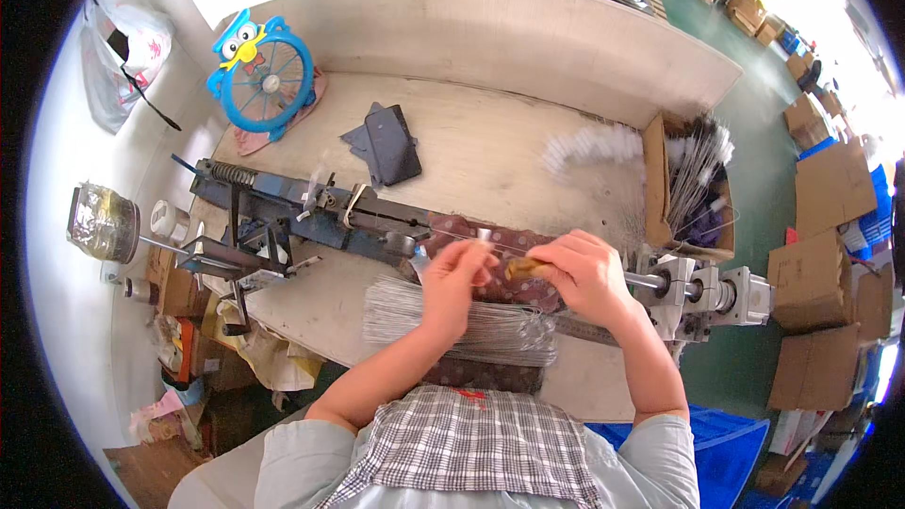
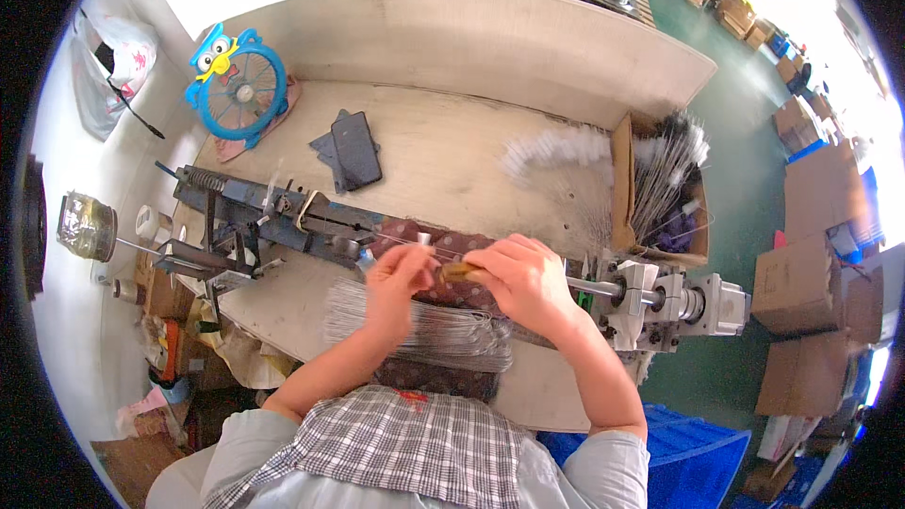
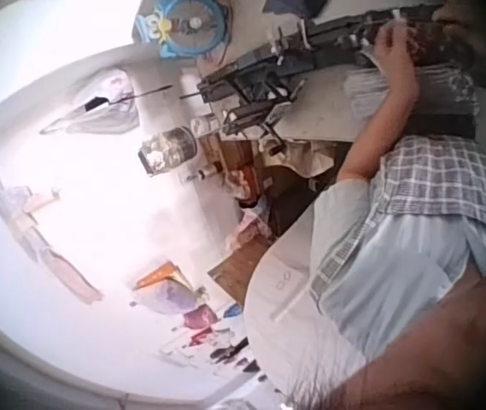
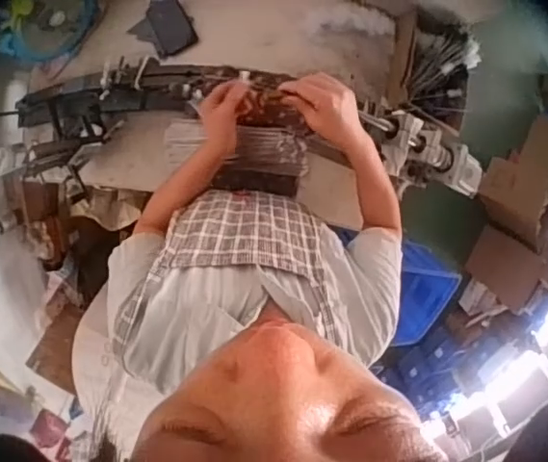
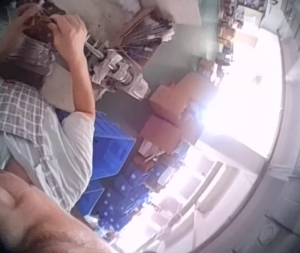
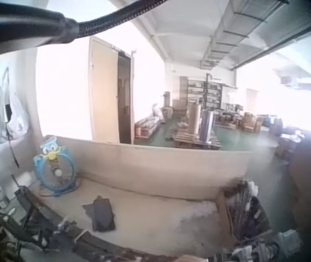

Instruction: The recorder is using a manual assembly machine to insert bristles into tubes and applying adhesive.

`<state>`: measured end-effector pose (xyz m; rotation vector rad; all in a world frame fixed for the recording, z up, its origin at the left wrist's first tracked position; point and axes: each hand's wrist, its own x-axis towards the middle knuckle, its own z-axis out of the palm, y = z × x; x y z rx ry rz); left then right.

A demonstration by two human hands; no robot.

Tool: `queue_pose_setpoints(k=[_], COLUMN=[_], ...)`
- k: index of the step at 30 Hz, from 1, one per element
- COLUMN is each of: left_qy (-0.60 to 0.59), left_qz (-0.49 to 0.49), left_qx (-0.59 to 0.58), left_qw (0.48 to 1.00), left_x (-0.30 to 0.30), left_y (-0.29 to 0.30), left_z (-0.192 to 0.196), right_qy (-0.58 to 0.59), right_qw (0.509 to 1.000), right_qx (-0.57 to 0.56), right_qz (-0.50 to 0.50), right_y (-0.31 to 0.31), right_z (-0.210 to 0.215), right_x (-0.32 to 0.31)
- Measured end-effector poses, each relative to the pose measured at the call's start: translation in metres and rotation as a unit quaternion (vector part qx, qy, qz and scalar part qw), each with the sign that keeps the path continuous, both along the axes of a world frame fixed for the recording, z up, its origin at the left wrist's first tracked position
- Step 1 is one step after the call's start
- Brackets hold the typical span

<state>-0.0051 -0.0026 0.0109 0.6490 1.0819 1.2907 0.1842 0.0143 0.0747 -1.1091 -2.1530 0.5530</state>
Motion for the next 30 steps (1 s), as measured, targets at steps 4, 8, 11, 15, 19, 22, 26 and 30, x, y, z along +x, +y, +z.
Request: queue_pose_setpoints(k=[4,8,11,15,19,22,26,30], left_qy=[-0.043,-0.082,-0.107,-0.075,-0.048,-0.167,-0.209,-0.255], left_qz=[0.069,0.057,0.045,0.014,-0.042,-0.022,0.041,0.066], left_qx=[-0.016,-0.03,-0.027,-0.007,-0.05,-0.055,-0.051,-0.026], left_qw=[0.997,0.995,0.993,0.997,0.997,0.984,0.976,0.964], left_x=[-0.017,-0.02,-0.022,-0.027,-0.029,-0.031,-0.023,-0.021], left_y=[-0.004,-0.003,-0.003,-0.006,-0.003,0.003,0.001,-0.001], left_z=[0.011,0.011,0.008,0.006,0.01,0.015,0.01,0.006], right_qy=[-0.048,-0.064,-0.072,-0.06,0.014,0.013,-0.04,-0.05], right_qw=[0.987,0.986,0.992,0.998,0.991,0.994,0.995,0.987], right_qx=[0.145,0.145,0.095,-0.003,-0.132,-0.094,0.058,0.116], right_qz=[-0.047,-0.058,-0.026,-0.033,-0.027,-0.05,-0.068,-0.102], right_y=[0.016,0.037,0.035,0.03,0.035,0.031,0.015,0.014], right_z=[0.005,-0.017,-0.02,-0.003,-0.008,-0.01,-0.002,-0.016], right_x=[-0.033,-0.073,-0.079,-0.077,-0.077,-0.081,-0.093,-0.103])
